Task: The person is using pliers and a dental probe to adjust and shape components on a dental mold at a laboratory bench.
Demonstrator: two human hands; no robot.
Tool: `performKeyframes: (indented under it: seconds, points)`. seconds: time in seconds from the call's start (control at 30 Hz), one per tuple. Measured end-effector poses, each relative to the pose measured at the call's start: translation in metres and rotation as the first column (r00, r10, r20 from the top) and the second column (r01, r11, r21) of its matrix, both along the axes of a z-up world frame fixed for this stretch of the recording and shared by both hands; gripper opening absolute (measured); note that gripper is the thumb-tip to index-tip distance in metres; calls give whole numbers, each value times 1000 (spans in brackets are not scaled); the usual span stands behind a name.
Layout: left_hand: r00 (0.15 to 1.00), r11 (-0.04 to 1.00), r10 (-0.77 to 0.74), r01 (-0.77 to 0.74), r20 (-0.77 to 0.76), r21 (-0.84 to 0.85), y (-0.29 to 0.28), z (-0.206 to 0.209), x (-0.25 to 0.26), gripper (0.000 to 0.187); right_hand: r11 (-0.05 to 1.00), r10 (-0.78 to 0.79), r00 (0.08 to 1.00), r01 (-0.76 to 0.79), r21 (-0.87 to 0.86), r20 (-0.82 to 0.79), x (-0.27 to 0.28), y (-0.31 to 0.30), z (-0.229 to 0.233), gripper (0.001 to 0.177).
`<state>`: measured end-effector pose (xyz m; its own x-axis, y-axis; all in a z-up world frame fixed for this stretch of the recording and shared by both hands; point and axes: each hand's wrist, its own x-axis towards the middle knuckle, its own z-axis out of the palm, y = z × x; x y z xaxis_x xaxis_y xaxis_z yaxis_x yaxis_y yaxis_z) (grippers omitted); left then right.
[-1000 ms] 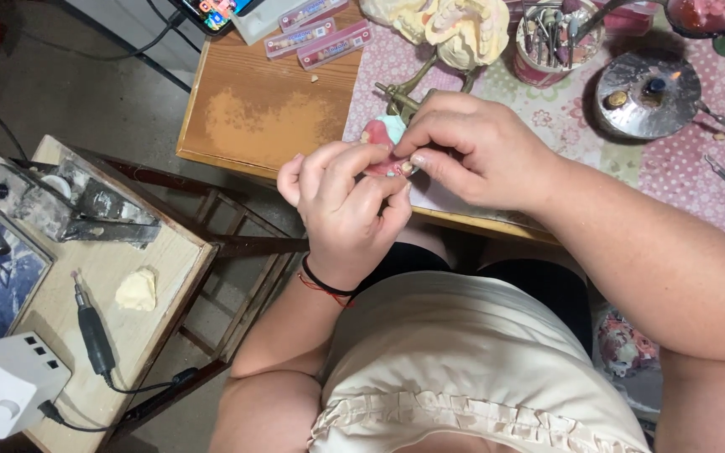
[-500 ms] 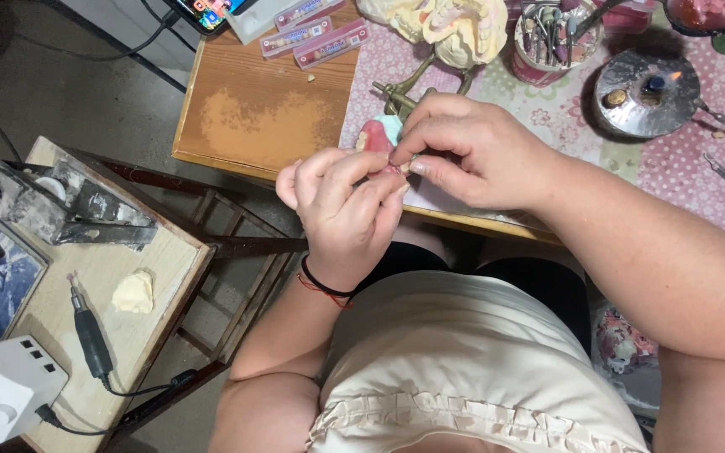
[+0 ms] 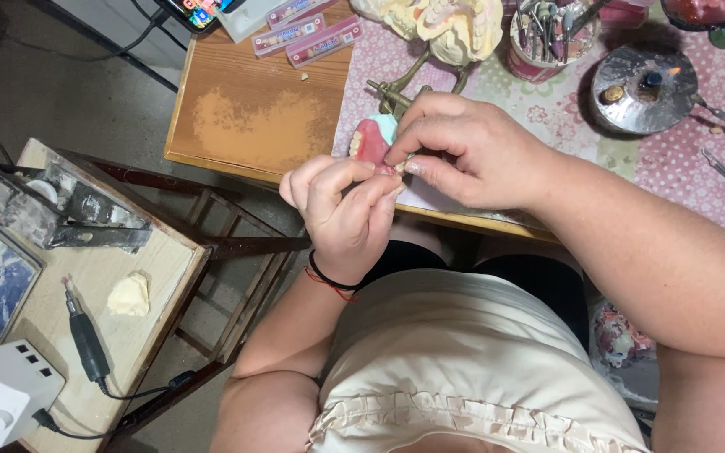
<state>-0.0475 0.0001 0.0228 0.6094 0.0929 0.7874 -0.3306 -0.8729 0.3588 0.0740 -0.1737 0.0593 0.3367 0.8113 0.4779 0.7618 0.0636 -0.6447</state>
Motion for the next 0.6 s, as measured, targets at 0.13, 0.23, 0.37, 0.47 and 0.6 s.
performKeyframes:
  seconds: [0.13, 0.23, 0.37, 0.47, 0.6]
  points:
    - [1000, 1000, 11, -11, 5, 6, -1, 3, 1, 17, 1000, 3, 1000, -3, -11, -15, -1, 0, 2, 22]
    - [1000, 1000, 5, -5, -6, 13, 0, 4, -1, 16, 1000, 13, 1000, -14, -21, -19, -1, 0, 4, 23]
    - [1000, 1000, -2, 2, -27, 26, 2, 3, -2, 11, 997, 44, 999, -44, -70, 5, 3, -2, -1, 26]
    - [999, 1000, -10, 11, -36, 23, 2, 4, -2, 12, 997, 25, 999, -23, -75, 25, 2, -2, -2, 18]
    - [1000, 999, -24, 25, -15, 40, 5, 5, 0, 13, 998, 15, 998, -11, -57, 65, 1, -1, -3, 15]
